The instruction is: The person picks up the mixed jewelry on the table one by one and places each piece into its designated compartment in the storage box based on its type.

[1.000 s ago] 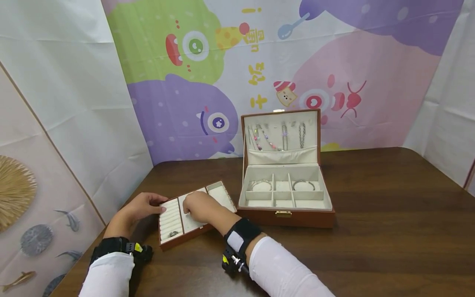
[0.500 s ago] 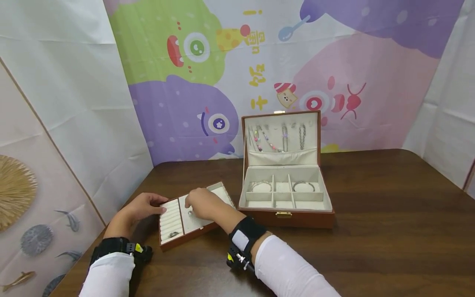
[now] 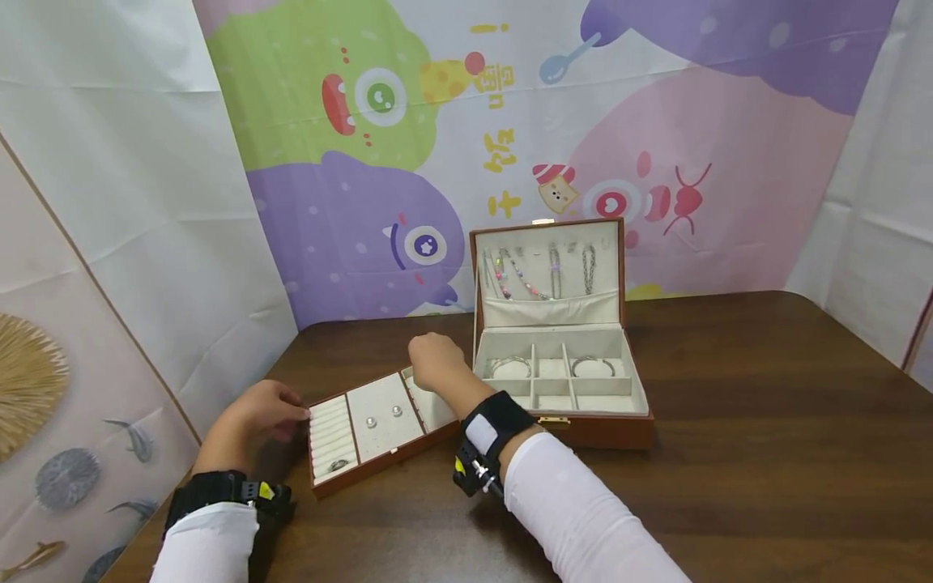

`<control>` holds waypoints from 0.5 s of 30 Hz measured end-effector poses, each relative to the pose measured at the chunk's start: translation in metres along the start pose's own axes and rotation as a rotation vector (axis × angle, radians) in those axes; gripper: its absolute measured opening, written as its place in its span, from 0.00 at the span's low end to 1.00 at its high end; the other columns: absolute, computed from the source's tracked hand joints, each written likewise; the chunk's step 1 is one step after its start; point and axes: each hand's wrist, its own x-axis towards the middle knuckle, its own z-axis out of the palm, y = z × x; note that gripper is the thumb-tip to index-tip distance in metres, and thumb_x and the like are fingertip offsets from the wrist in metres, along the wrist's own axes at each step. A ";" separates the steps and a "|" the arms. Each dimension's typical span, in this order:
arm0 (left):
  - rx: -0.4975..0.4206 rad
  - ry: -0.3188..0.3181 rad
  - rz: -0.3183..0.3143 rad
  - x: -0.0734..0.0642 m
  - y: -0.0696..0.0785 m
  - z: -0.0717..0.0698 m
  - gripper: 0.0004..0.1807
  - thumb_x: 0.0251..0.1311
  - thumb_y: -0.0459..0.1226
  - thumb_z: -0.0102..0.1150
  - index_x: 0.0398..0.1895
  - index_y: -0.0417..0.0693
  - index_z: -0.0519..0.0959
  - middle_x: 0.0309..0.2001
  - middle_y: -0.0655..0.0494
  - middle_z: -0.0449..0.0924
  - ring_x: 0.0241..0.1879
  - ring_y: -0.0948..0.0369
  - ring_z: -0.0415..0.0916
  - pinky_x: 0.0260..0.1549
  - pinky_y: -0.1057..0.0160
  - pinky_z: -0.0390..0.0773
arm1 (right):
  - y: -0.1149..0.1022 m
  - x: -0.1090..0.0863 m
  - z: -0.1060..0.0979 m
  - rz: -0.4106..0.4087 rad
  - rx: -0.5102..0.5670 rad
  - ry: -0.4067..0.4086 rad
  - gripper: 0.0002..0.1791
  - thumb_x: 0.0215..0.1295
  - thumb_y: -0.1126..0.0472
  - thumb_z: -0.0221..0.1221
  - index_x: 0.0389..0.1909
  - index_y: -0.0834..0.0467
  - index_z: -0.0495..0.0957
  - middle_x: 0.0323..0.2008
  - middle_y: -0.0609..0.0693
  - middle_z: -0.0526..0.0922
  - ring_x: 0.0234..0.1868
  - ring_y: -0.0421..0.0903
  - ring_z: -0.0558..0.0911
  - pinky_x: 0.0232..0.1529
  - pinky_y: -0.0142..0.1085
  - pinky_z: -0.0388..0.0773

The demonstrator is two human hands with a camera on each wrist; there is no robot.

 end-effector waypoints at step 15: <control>-0.015 -0.090 -0.094 -0.003 0.010 0.012 0.09 0.54 0.29 0.58 0.31 0.27 0.79 0.25 0.42 0.81 0.21 0.54 0.83 0.26 0.58 0.83 | 0.004 0.006 0.028 0.121 0.021 -0.032 0.05 0.63 0.71 0.60 0.37 0.61 0.81 0.40 0.55 0.84 0.38 0.50 0.82 0.31 0.40 0.78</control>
